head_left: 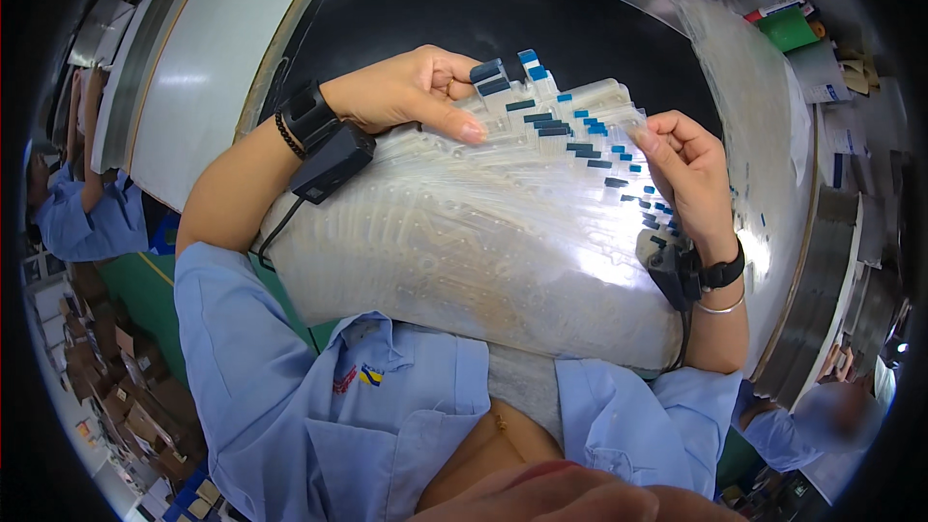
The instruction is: Sorting and organizing printed flexible circuit patterns on plastic sheets at an industrial assembly workstation.
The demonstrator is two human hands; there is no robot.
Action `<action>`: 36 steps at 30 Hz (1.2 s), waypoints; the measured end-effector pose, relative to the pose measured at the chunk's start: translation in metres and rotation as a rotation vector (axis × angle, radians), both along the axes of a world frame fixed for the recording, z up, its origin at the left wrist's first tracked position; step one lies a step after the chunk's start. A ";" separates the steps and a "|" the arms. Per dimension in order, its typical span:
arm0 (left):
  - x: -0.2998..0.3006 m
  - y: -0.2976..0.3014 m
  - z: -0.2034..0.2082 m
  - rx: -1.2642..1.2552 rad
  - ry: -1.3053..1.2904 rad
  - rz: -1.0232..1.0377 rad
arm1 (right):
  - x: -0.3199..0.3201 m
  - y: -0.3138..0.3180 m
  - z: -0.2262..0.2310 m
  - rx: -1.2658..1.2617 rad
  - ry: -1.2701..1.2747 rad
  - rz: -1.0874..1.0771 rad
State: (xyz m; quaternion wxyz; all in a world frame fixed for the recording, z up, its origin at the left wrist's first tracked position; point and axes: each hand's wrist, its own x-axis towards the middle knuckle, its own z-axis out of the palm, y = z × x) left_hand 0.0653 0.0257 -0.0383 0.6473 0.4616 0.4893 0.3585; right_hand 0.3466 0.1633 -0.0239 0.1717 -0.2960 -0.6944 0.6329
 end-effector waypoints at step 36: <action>0.001 0.000 -0.005 -0.014 -0.192 -0.015 | -0.008 0.001 0.006 0.256 -0.063 -0.054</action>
